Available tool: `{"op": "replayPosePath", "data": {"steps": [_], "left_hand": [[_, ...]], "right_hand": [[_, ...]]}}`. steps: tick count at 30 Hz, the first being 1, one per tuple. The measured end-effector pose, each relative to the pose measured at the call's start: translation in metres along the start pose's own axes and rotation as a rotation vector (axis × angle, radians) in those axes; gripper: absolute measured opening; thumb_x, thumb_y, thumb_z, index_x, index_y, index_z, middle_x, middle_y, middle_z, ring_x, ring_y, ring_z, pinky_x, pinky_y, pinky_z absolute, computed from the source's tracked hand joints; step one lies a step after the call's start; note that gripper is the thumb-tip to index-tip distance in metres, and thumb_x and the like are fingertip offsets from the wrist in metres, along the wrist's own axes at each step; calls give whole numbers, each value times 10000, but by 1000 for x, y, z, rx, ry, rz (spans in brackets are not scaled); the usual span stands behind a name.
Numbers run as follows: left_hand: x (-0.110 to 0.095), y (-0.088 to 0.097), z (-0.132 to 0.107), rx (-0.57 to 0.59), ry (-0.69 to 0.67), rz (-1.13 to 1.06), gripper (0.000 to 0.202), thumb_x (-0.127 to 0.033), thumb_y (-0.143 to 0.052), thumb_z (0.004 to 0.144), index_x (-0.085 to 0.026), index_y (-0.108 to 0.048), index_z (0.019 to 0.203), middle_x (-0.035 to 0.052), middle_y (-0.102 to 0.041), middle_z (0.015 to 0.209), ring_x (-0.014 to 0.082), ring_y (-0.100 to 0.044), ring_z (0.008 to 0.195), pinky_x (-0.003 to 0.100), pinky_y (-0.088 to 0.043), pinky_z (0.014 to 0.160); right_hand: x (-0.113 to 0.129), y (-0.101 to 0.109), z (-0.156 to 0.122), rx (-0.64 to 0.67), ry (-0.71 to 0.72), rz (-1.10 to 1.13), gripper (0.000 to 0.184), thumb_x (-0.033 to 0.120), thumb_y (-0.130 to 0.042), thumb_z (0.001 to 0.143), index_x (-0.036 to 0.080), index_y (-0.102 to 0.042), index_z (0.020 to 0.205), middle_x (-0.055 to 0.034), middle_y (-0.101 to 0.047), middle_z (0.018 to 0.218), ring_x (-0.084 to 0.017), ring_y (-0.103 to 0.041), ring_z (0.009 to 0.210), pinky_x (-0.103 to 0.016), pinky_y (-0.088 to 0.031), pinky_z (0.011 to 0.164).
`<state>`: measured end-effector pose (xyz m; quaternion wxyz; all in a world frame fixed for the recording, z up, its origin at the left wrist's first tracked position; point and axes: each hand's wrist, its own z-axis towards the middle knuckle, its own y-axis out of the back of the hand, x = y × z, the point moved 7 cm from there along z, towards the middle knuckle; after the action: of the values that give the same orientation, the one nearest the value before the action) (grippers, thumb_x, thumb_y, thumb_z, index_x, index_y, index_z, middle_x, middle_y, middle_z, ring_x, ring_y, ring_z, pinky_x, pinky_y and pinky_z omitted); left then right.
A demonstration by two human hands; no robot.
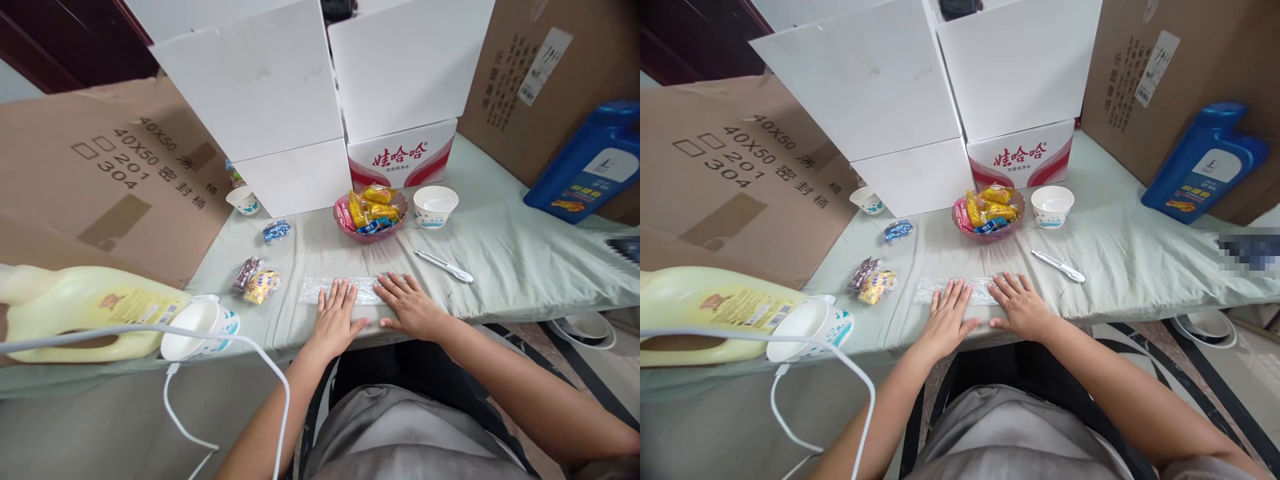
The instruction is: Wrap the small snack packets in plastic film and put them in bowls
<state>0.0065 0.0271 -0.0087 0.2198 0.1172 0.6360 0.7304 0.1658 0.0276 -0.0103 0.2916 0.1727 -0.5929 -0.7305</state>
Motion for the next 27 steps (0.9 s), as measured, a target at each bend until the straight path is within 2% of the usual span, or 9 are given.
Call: {"op": "replayPosePath", "data": {"steps": [3,6,9,11,14,17,19,24,27], "left_hand": [[19,-9,2,42,73,30,732,-621,-450,892,-223,-323,1493,148,-279,1569,342,-196,1464,587,-168,1156],[38,-6,5,69,107,27,700,-612,-439,900,-238,-346,1485,141,-283,1568,347,-214,1459,597,-199,1145],[36,0,7,60,130,34,708,-598,-471,890,-217,-364,1477,153,-281,1566,366,-214,1455,618,-190,1141],[18,4,6,13,139,41,703,-569,-505,884,-199,-379,1469,159,-279,1566,385,-182,1459,629,-175,1143],[-35,0,3,-25,23,-19,683,-538,-511,892,-211,-368,1474,139,-303,1561,379,-172,1463,606,-220,1141],[-89,-13,4,14,-148,-117,713,-573,-508,882,-225,-345,1483,127,-310,1560,363,-197,1459,587,-236,1146],[-109,-18,9,47,-224,-162,724,-582,-520,873,-214,-356,1475,138,-308,1559,364,-203,1457,591,-207,1155],[-123,-10,23,71,-511,-270,561,-467,-589,867,-290,-470,1386,75,-351,1540,328,-210,1451,566,-191,1158],[-115,-1,27,-6,-529,-312,511,-410,-643,825,-306,-536,1314,89,-459,1428,343,-339,1357,568,-256,1104]], "right_hand": [[-9,-1,-16,-17,-10,-21,774,658,-472,878,181,-367,1478,-138,-373,1525,-340,-279,1424,-556,-257,1112],[-17,6,-33,-34,-7,-40,762,634,-493,879,192,-353,1484,-130,-385,1520,-331,-288,1421,-555,-255,1111],[-26,13,-49,-39,-36,-59,699,523,-555,881,200,-368,1471,-117,-397,1515,-336,-303,1411,-566,-240,1106],[-31,18,-61,-49,-66,-60,605,384,-569,888,203,-409,1443,-111,-432,1494,-330,-345,1386,-560,-262,1083],[-34,30,-83,-90,-89,-25,438,212,-519,894,224,-532,1332,-90,-550,1393,-292,-478,1264,-500,-346,1003],[-36,50,-105,-187,-106,19,300,156,-492,890,249,-654,1125,-64,-661,1224,-260,-566,1091,-449,-394,919],[-38,67,-117,-266,-129,46,240,157,-505,887,256,-681,1016,-57,-692,1132,-258,-580,1052,-439,-408,894],[-44,106,-122,-336,-116,250,167,198,-560,875,270,-658,990,-40,-708,887,-253,-628,992,-435,-456,874],[-51,119,-102,-300,-129,442,143,243,-590,874,246,-630,1011,-57,-702,938,-230,-654,950,-387,-507,827]]}}
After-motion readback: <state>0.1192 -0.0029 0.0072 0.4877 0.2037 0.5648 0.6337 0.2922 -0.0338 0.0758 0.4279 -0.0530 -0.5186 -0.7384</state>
